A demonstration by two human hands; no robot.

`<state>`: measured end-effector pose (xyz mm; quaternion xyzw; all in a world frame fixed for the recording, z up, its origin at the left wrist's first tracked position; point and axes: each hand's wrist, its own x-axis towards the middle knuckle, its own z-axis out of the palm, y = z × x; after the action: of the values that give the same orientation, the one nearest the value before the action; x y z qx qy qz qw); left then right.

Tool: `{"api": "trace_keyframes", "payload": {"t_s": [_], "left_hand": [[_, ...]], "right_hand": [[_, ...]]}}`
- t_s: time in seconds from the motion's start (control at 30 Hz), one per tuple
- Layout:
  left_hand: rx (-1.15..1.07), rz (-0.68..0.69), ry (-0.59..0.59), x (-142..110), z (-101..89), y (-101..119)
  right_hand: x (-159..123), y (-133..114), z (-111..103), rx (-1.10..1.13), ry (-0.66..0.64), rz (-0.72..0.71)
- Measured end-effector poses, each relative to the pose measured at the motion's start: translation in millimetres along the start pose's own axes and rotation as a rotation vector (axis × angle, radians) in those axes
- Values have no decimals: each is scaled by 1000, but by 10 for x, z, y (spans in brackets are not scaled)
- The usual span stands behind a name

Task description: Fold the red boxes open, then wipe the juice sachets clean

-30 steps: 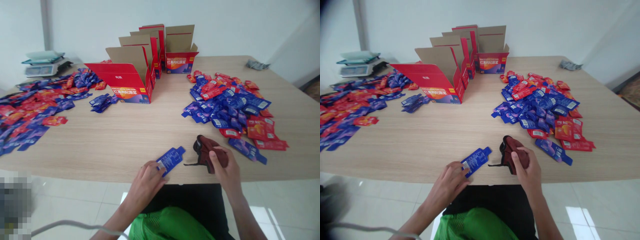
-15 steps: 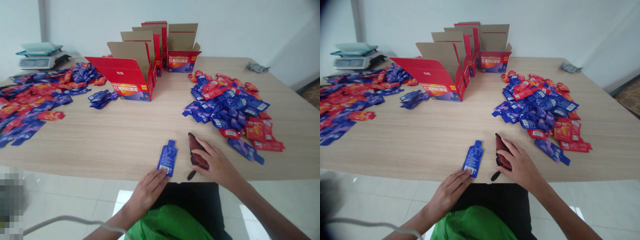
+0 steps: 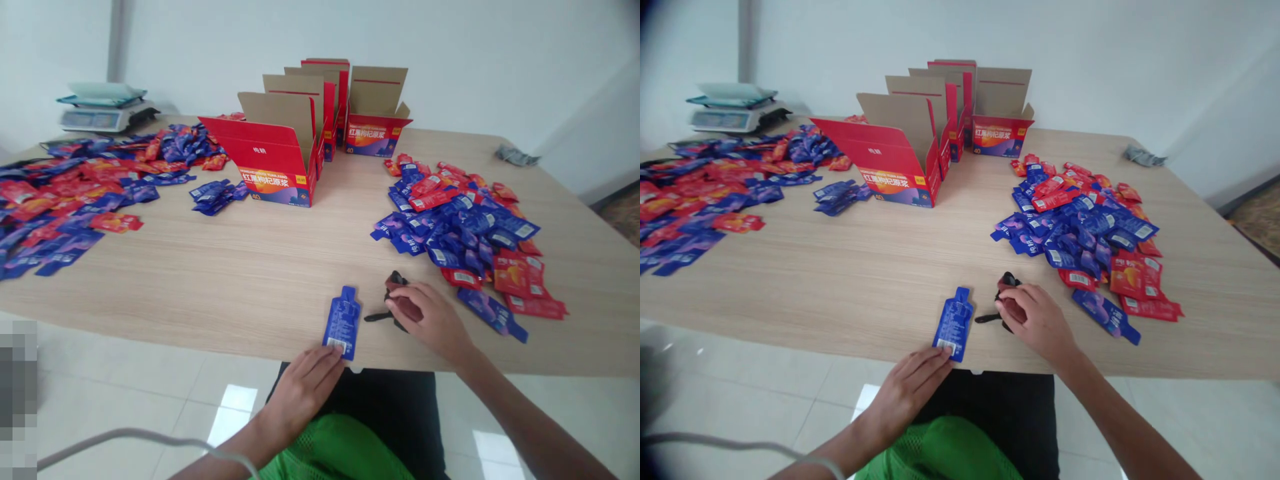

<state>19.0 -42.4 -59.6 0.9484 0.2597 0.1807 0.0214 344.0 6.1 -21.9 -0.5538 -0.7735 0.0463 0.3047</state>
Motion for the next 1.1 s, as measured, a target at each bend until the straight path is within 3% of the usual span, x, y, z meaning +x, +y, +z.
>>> {"api": "trace_keyframes", "payload": {"t_s": [0.1, 0.2, 0.27, 0.33, 0.43, 0.53, 0.6, 0.73, 0.77, 0.9, 1.0, 1.1], "left_hand": [[8, -6, 15, 9, 17, 34], [1, -32, 99, 4, 83, 48], [-1, -39, 127, 0, 116, 52], [5, -30, 95, 2, 113, 56], [1, -23, 51, 13, 64, 62], [-23, -40, 44, 16, 30, 68], [-32, -52, 32, 5, 35, 69], [-52, -65, 38, -31, 88, 71], [-57, -67, 39, -40, 105, 72], [-63, -86, 75, -54, 153, 76], [-41, -65, 76, -41, 145, 78], [-47, -61, 62, -23, 111, 78]], "right_hand": [[134, -463, 83, 170, 57, -10], [127, -852, 356, 236, -125, -236], [94, -928, 560, 208, -228, -351], [108, -841, 708, 153, -239, -377], [299, -522, 779, 48, -197, -337], [622, -211, 692, -65, -163, -275], [790, -131, 567, -95, -90, -214], [717, -414, 338, 41, 104, -132], [611, -540, 325, 82, 82, -163], [149, -886, 495, 143, -218, -403], [92, -781, 686, 121, -237, -407], [349, -457, 764, 42, -190, -332]]}}
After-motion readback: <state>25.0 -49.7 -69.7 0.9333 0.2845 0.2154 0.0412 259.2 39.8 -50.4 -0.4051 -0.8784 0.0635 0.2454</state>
